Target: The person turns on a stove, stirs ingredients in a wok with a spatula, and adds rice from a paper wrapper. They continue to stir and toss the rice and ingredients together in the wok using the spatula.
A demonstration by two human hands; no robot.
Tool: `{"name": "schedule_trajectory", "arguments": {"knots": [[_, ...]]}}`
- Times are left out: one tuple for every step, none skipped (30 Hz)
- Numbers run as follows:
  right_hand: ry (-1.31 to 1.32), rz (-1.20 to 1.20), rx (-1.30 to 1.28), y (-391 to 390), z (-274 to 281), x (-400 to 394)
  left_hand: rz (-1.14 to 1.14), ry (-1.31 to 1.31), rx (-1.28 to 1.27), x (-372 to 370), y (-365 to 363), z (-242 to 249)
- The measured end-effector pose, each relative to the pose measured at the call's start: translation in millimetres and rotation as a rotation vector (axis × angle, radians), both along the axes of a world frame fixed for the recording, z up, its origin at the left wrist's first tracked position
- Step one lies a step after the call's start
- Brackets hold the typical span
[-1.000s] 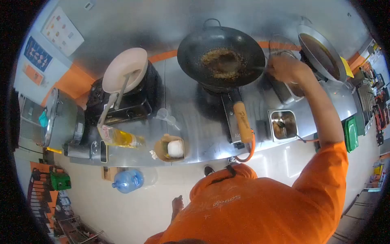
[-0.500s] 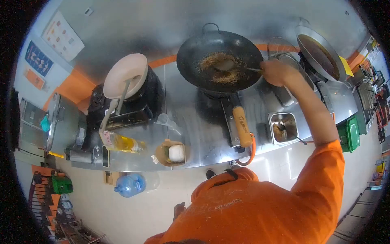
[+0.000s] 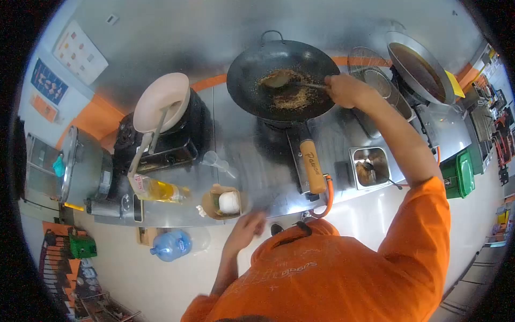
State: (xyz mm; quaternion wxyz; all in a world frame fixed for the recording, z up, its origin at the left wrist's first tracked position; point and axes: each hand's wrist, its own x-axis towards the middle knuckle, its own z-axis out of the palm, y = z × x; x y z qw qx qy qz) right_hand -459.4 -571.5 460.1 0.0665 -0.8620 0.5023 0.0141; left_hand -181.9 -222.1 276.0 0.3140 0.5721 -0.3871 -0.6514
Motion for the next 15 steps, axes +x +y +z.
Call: {"name": "schedule_trajectory", "arguments": {"knots": [[-0.010,-0.001,-0.002,6,7,-6,0.048,0.104,0.002,-19,-21,23],[0.069,0.000,0.008,13,24,-15,0.100,0.212,-0.007,-39,-43,47],[0.151,0.003,0.016,17,37,-19,0.110,0.277,0.019,-54,-61,55],[0.148,0.007,0.003,17,44,-19,0.120,0.344,0.046,-68,-78,61],[0.195,0.076,-0.009,18,48,-19,0.116,0.409,0.047,-83,-97,68],[0.243,0.139,-0.005,22,45,-22,0.109,0.475,0.065,-97,-108,72],[0.246,0.134,0.015,17,34,-19,0.106,0.478,0.086,-112,-115,72],[0.210,0.100,0.038,1,21,-11,0.162,0.600,0.066,-125,-122,72],[0.168,0.067,0.047,-9,19,-4,0.216,0.716,0.032,-135,-131,72],[0.067,0.039,-0.068,-7,23,-13,0.294,0.833,0.062,-144,-135,68],[0.066,0.041,-0.071,-4,33,-24,0.295,0.832,0.059,-148,-136,64],[0.164,0.040,0.027,8,54,-30,0.332,0.875,0.066,-150,-138,60],[0.264,0.040,0.125,14,64,-36,0.370,0.918,0.072,-151,-141,62],[0.259,0.177,0.097,12,58,-43,0.394,0.967,0.114,-153,-142,66],[0.261,0.176,0.107,7,47,-39,0.397,0.968,0.124,-153,-142,67]]}}
